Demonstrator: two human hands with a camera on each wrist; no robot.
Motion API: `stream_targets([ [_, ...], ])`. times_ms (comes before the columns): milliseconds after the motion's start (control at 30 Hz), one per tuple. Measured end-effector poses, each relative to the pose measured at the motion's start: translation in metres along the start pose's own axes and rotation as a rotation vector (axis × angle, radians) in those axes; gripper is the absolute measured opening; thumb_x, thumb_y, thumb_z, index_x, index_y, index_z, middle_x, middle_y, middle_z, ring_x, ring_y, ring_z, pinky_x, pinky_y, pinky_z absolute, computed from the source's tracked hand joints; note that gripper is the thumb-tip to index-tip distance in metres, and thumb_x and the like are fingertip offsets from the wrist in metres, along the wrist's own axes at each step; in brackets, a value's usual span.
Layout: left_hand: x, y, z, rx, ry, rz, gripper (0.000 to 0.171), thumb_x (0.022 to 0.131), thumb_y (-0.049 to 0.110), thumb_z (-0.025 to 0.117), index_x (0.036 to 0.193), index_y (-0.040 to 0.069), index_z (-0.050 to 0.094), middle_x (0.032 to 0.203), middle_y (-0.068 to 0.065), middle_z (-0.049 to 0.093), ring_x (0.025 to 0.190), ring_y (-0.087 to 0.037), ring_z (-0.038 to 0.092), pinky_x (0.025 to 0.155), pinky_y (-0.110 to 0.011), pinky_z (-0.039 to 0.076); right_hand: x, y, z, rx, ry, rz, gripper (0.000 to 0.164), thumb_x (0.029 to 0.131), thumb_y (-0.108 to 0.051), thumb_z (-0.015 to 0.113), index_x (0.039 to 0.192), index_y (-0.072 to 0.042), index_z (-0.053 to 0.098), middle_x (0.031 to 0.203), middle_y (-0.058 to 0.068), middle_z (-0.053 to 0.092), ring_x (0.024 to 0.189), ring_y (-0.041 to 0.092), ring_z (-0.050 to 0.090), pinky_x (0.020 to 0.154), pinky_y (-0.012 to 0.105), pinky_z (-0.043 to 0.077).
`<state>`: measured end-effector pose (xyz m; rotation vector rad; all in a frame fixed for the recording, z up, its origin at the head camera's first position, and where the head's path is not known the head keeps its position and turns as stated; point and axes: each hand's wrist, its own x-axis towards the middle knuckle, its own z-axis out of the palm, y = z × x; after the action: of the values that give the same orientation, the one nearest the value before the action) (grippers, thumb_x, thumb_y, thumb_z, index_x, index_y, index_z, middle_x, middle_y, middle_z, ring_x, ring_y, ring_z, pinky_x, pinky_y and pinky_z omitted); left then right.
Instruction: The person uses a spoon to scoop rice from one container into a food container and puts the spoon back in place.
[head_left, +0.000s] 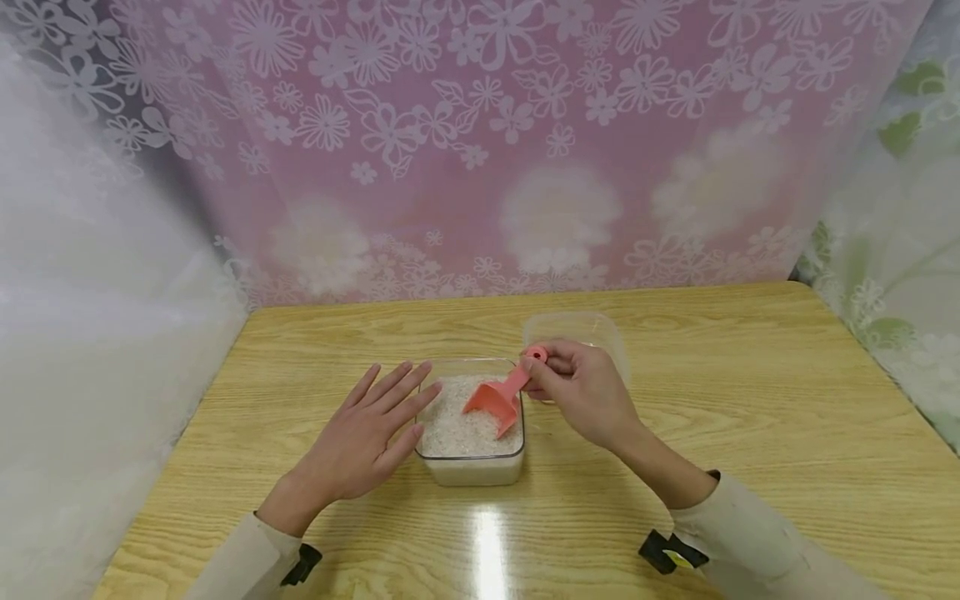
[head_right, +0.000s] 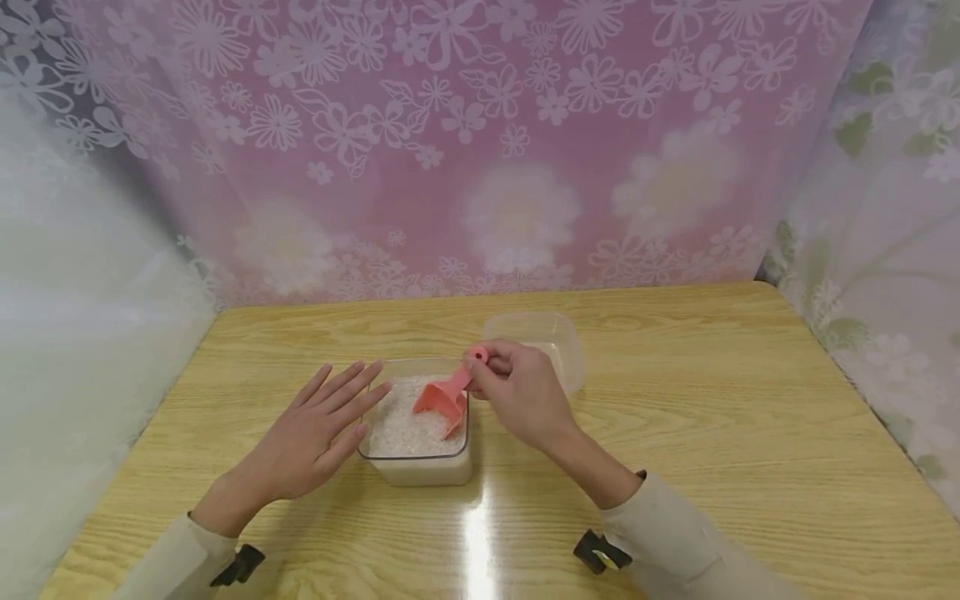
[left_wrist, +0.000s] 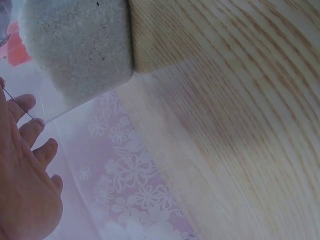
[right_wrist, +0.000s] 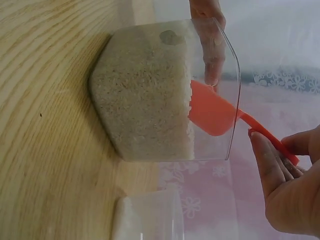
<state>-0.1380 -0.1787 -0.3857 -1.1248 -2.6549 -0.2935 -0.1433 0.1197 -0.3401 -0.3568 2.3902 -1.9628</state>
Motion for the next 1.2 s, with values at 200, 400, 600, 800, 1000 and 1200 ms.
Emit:
stream_targets([
  [200, 0.001, 0.000, 0.000, -0.004, -0.003, 0.002, 0.050, 0.104, 0.037, 0.036, 0.151, 0.019, 0.034, 0.157, -0.002, 0.023, 0.143, -0.025, 0.019, 0.116, -0.047, 0.007, 0.003, 0.006, -0.004, 0.150, 0.008, 0.154, 0.021, 0.095, -0.009, 0.060, 0.108, 0.008, 0.063, 0.091, 0.018, 0.070, 0.078, 0.024, 0.070, 0.072, 0.034, 0.058],
  [400, 0.001, 0.000, -0.001, 0.000, -0.001, 0.004, 0.050, 0.103, 0.036, 0.038, 0.150, 0.019, 0.036, 0.156, -0.002, 0.023, 0.142, -0.025, 0.020, 0.116, -0.047, 0.007, 0.004, 0.011, -0.004, 0.201, 0.023, 0.199, 0.025, 0.096, -0.010, 0.060, 0.112, 0.010, 0.061, 0.092, 0.018, 0.070, 0.077, 0.020, 0.070, 0.073, 0.033, 0.058],
  [600, 0.001, -0.001, -0.002, 0.009, 0.002, 0.008, 0.050, 0.102, 0.036, 0.039, 0.149, 0.019, 0.037, 0.156, -0.002, 0.024, 0.142, -0.024, 0.020, 0.116, -0.048, 0.007, 0.003, 0.014, -0.003, 0.225, 0.026, 0.201, 0.030, 0.096, -0.010, 0.060, 0.113, 0.014, 0.058, 0.091, 0.018, 0.070, 0.076, 0.018, 0.070, 0.074, 0.031, 0.057],
  [800, 0.000, 0.000, -0.001, 0.000, 0.000, 0.009, 0.050, 0.102, 0.036, 0.039, 0.149, 0.019, 0.037, 0.156, -0.002, 0.024, 0.143, -0.024, 0.020, 0.116, -0.048, 0.007, 0.002, 0.015, -0.004, 0.248, 0.033, 0.208, 0.031, 0.096, -0.009, 0.060, 0.115, 0.014, 0.057, 0.092, 0.018, 0.070, 0.077, 0.018, 0.070, 0.075, 0.032, 0.057],
  [1000, 0.001, -0.001, 0.000, -0.001, 0.002, 0.004, 0.050, 0.102, 0.036, 0.039, 0.149, 0.019, 0.037, 0.156, -0.002, 0.025, 0.143, -0.024, 0.019, 0.116, -0.048, 0.007, 0.002, 0.019, -0.004, 0.302, 0.054, 0.216, 0.032, 0.096, -0.009, 0.059, 0.117, 0.014, 0.056, 0.094, 0.019, 0.070, 0.078, 0.020, 0.071, 0.075, 0.033, 0.057],
  [1200, 0.000, -0.001, -0.001, 0.000, 0.002, 0.006, 0.050, 0.102, 0.036, 0.039, 0.149, 0.019, 0.037, 0.156, -0.002, 0.024, 0.142, -0.025, 0.020, 0.116, -0.048, 0.007, 0.002, 0.023, -0.006, 0.383, 0.081, 0.238, 0.031, 0.097, -0.008, 0.057, 0.119, 0.013, 0.055, 0.093, 0.017, 0.070, 0.079, 0.021, 0.070, 0.078, 0.036, 0.056],
])
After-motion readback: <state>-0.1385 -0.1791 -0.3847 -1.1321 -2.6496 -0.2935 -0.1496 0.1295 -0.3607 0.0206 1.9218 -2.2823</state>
